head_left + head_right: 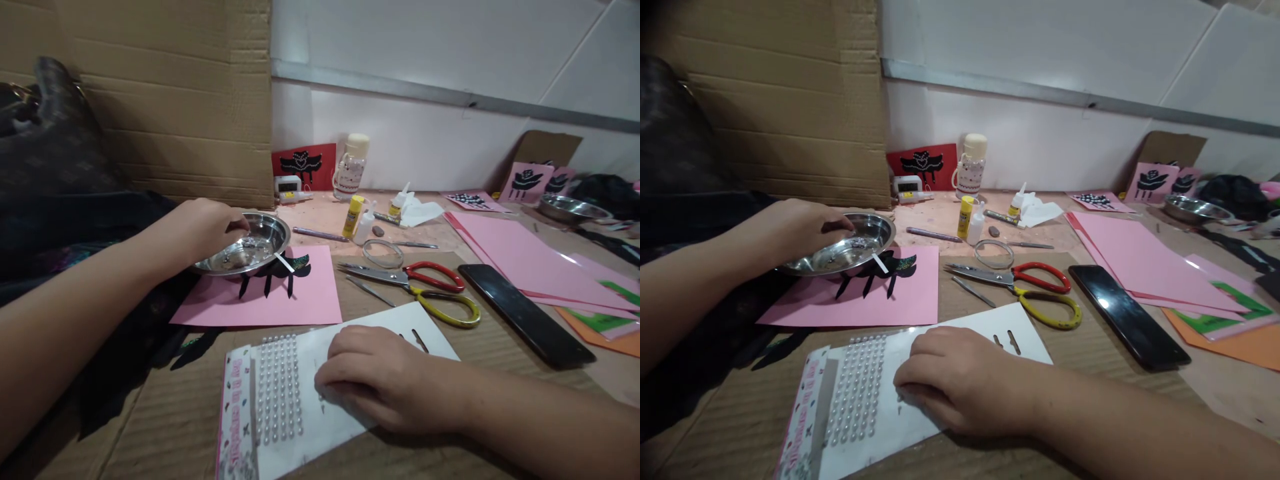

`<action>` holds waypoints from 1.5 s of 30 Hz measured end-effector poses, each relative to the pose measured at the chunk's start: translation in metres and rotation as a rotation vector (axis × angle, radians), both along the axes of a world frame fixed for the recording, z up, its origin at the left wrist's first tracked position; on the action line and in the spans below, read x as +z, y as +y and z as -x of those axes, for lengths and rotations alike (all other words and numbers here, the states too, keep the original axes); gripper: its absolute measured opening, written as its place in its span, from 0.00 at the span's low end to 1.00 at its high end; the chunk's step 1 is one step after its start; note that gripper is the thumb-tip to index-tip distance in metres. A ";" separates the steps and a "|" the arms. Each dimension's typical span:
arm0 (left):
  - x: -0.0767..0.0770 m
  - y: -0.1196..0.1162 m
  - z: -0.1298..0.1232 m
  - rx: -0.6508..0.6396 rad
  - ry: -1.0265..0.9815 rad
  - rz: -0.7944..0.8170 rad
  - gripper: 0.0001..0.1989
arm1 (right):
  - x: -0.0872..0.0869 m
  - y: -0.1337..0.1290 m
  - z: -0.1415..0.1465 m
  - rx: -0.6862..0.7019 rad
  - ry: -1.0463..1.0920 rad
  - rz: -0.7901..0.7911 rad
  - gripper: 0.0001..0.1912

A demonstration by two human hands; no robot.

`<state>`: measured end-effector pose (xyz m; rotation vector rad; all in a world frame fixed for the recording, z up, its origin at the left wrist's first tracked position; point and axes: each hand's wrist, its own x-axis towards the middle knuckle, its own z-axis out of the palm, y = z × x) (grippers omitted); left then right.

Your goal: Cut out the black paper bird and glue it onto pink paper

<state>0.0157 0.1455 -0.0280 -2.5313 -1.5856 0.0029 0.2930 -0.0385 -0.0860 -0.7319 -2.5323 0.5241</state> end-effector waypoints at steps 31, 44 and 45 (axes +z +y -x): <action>-0.003 0.004 -0.001 0.019 -0.227 0.045 0.25 | 0.000 -0.002 0.000 -0.022 -0.051 -0.007 0.12; -0.004 0.010 0.008 -0.062 -0.508 0.078 0.19 | 0.088 0.043 0.033 -0.292 -0.180 -0.430 0.08; -0.003 0.010 0.007 -0.068 -0.550 0.095 0.18 | 0.095 0.061 0.045 -0.355 -0.251 -0.400 0.06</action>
